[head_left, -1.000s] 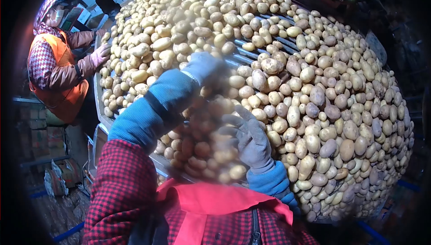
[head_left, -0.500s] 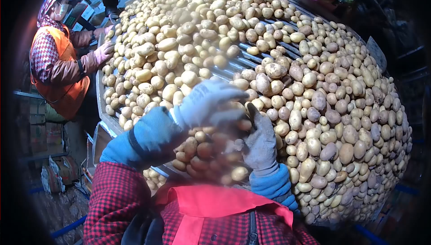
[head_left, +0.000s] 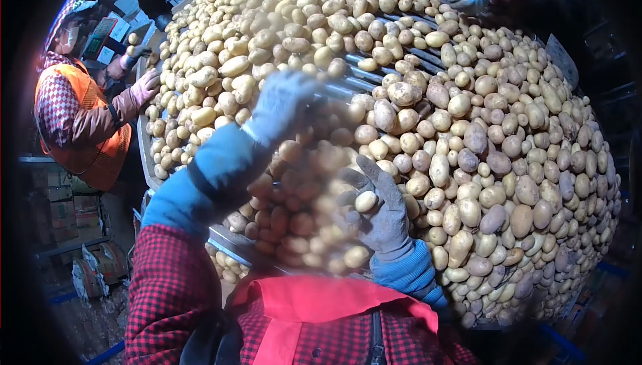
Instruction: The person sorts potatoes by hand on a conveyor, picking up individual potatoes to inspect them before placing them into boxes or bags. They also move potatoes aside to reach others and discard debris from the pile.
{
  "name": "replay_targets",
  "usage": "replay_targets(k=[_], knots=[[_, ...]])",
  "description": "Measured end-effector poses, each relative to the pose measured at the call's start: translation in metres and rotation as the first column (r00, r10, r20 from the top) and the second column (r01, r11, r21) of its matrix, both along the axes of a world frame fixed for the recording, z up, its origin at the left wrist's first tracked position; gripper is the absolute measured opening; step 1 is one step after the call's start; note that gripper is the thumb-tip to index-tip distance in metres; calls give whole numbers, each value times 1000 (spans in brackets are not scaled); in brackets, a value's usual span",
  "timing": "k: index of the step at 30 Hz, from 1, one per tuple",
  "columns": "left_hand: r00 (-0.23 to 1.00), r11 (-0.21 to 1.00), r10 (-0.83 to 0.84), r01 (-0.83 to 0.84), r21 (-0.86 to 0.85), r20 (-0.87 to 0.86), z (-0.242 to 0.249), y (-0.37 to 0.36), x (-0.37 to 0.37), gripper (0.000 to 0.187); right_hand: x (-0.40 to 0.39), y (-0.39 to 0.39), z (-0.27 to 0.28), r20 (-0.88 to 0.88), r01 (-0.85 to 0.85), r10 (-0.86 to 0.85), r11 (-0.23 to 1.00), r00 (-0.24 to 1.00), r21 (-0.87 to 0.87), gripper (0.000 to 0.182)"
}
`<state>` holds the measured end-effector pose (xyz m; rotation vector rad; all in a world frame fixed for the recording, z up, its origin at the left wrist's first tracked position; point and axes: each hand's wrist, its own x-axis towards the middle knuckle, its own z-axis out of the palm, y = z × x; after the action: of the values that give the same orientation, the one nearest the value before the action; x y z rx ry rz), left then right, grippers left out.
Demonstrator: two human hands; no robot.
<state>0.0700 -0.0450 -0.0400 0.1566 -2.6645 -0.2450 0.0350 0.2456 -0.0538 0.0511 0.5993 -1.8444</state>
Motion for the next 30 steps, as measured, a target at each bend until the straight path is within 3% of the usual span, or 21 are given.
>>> replay_targets(k=[1,4,5,8,11,17,20,21,24,26,27,29,30], knots=[[996,992,76,-72,-100,37,1,-9,-13,19,1,0,1,-74,-2,3,1000,997,18,56],[840,937,324,-220,-273,435,7,-13,-57,35,2,0,-1,-145,-3,8,999,989,33,57],[835,930,337,-222,-293,436,5,-11,-68,37,1,0,-2,-142,0,4,1000,990,30,57],[781,908,370,-189,-374,503,-2,-7,-86,41,2,-4,2,136,19,-14,999,991,-33,56],[748,896,366,-123,-426,553,-9,-21,-83,35,0,-2,6,19,-7,7,1000,1000,11,56],[756,895,419,-250,-370,503,-15,-25,-81,29,4,-4,5,-207,-15,29,998,978,66,56],[825,943,333,-287,-169,456,-14,-29,-70,32,6,-4,10,-487,-7,64,993,871,119,56],[897,960,279,-273,-67,344,-11,-28,-61,34,6,-4,11,-585,3,75,991,808,130,57],[997,942,-62,44,333,44,8,0,-21,37,7,-4,7,-440,46,-22,998,898,44,63],[946,859,-324,291,421,6,26,27,7,45,3,-11,8,-677,93,-3,991,736,97,78],[921,843,-388,335,420,44,33,41,17,49,1,-15,8,-773,131,11,984,635,122,87],[904,848,-416,345,403,101,39,53,29,59,-4,-4,4,-734,83,-20,995,678,49,83],[937,862,-348,301,409,44,28,48,30,56,-4,2,-5,-529,32,-20,999,848,14,78]])
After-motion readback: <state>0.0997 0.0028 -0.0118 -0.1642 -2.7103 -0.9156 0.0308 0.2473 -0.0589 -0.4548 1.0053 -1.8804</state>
